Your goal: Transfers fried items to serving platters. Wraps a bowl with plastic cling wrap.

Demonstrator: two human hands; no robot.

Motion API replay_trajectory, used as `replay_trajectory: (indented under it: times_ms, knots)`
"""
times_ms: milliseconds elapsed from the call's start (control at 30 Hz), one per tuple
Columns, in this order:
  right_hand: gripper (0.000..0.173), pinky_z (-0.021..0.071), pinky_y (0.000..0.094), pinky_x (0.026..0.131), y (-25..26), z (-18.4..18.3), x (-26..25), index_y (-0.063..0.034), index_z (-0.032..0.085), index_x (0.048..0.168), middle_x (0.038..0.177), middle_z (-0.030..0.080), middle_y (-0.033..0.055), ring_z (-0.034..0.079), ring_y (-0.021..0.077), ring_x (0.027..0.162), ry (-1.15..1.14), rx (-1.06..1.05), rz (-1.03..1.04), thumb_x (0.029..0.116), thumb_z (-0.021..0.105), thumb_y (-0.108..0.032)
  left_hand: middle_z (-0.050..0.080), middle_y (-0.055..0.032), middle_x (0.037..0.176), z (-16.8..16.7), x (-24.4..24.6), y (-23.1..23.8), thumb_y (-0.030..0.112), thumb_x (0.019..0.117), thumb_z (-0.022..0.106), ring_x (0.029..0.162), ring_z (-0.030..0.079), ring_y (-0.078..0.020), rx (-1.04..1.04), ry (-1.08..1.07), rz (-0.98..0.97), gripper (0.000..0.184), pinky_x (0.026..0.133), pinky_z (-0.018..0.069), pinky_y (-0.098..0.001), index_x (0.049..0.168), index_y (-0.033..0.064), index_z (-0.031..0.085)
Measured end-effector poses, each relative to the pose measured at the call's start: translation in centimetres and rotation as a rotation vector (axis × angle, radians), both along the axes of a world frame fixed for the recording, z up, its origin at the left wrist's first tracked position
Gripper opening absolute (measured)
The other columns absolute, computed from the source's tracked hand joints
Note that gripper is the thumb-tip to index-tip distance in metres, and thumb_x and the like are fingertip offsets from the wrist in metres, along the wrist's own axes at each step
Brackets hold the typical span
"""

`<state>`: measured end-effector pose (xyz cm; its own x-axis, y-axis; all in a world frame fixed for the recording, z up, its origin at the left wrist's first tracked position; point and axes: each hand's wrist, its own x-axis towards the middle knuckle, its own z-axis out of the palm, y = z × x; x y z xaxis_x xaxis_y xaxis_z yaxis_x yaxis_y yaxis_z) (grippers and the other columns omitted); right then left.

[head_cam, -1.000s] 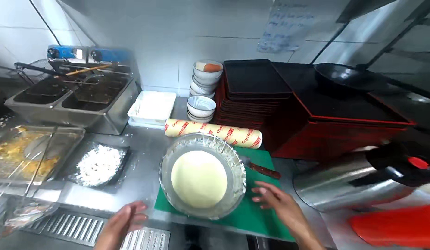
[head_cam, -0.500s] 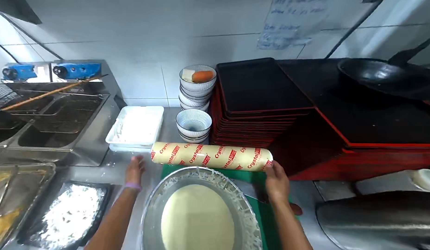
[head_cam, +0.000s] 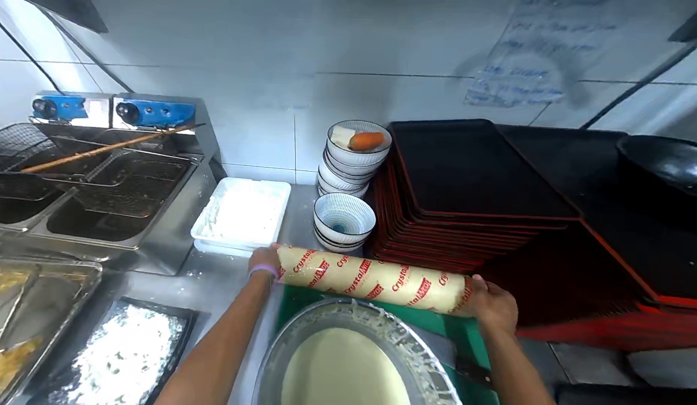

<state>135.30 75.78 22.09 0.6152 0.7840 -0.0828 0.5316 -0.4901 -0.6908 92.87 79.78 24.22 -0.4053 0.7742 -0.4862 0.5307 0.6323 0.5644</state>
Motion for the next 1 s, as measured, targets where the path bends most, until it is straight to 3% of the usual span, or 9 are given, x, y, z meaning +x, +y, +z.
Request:
replay_trajectory:
  times_ms: [100,200,333,467,567,633,733,867,1000]
  knots:
    - [0.045,0.0397,0.0667,0.104,0.9,0.1,-0.4,0.0066,0.064,0.128,0.128,0.062,0.0337,0.057,0.0478,0.125,0.046,-0.02,0.037,0.1099,0.049,-0.032,0.064,-0.0311,0.124,-0.2,-1.1,0.4,0.045,0.1107,0.036,0.122,0.059,-0.0443,0.004,-0.004,-0.072,0.061,0.104,0.0433,-0.0614,0.117,-0.0068,0.068]
    - [0.048,0.0383,0.065,0.111,-0.4,-0.2,-1.5,0.0036,0.055,0.142,0.141,0.056,0.0314,0.051,0.0467,0.134,-0.004,0.046,0.106,0.1056,0.059,-0.027,0.07,-0.0248,0.118,-0.5,-0.7,-3.4,0.043,0.1093,0.043,0.114,0.066,-0.0431,0.29,0.244,-0.208,0.05,0.098,0.0491,-0.0632,0.125,0.0036,0.069]
    - [0.043,0.0369,0.0723,0.107,-2.6,0.0,-3.8,0.0056,0.062,0.134,0.149,0.048,0.0327,0.046,0.0538,0.137,-0.312,0.297,0.223,0.1009,0.062,-0.021,0.067,-0.0212,0.128,-3.4,-1.0,-5.6,0.027,0.0863,0.08,0.113,0.066,-0.0415,0.93,0.505,-0.615,0.043,0.089,0.0543,-0.0595,0.121,0.0034,0.072]
    - [0.035,0.045,0.0661,0.105,-1.6,1.2,-6.2,0.0041,0.069,0.123,0.144,0.056,0.027,0.055,0.0483,0.131,-0.38,0.431,0.474,0.1017,0.058,-0.022,0.068,-0.0162,0.129,-4.8,-0.4,-4.4,0.018,0.0903,0.076,0.113,0.067,-0.0359,1.006,0.601,-0.899,0.025,0.09,0.0548,-0.0558,0.113,0.008,0.076]
    - [0.034,0.0493,0.0653,0.099,-0.3,2.0,-7.9,0.0028,0.072,0.117,0.136,0.063,0.0233,0.062,0.0442,0.123,-0.442,0.477,0.604,0.1015,0.057,-0.023,0.075,-0.0122,0.109,-5.5,-0.1,-4.1,0.002,0.0834,0.073,0.096,0.072,-0.0307,1.198,0.713,-0.909,0.01,0.08,0.0577,-0.05,0.092,0.0057,0.077]
    - [0.033,0.0514,0.0638,0.096,0.2,2.6,-9.1,0.002,0.073,0.115,0.132,0.066,0.0215,0.065,0.0427,0.119,-0.483,0.48,0.662,0.1021,0.056,-0.022,0.075,-0.0116,0.105,-5.6,0.1,-4.0,-0.002,0.0801,0.072,0.095,0.072,-0.0294,1.234,0.753,-0.908,0.011,0.079,0.0577,-0.0493,0.088,0.0043,0.076]
    - [0.032,0.0531,0.0619,0.093,0.9,3.1,-11.0,-0.0011,0.076,0.11,0.125,0.07,0.0179,0.069,0.039,0.113,-0.535,0.493,0.754,0.1018,0.055,-0.023,0.074,-0.0133,0.108,-6.3,0.2,-3.8,-0.005,0.0817,0.068,0.103,0.071,-0.0313,1.218,0.626,-0.786,0.018,0.087,0.0575,-0.0497,0.097,0.0018,0.075]
    - [0.023,0.0558,0.0576,0.09,2.2,4.3,-14.4,-0.004,0.077,0.106,0.111,0.075,0.0134,0.073,0.0321,0.103,-0.444,0.42,0.977,0.1008,0.062,-0.019,0.071,-0.0201,0.116,-4.3,0.4,-4.5,0.004,0.1008,0.057,0.112,0.068,-0.0376,0.899,0.228,-0.44,0.02,0.1,0.0525,-0.0548,0.112,-0.0034,0.072]
    - [0.04,0.0536,0.051,0.101,5.3,3.9,-19.2,-0.0114,0.072,0.126,0.126,0.07,0.0086,0.067,0.0255,0.117,-0.376,0.162,1.324,0.0975,0.07,-0.039,0.072,-0.0185,0.101,-2.5,0.8,-4.5,0.011,0.1045,0.055,0.094,0.071,-0.0351,0.759,0.101,-0.375,0.02,0.086,0.0568,-0.0549,0.109,-0.0007,0.07]
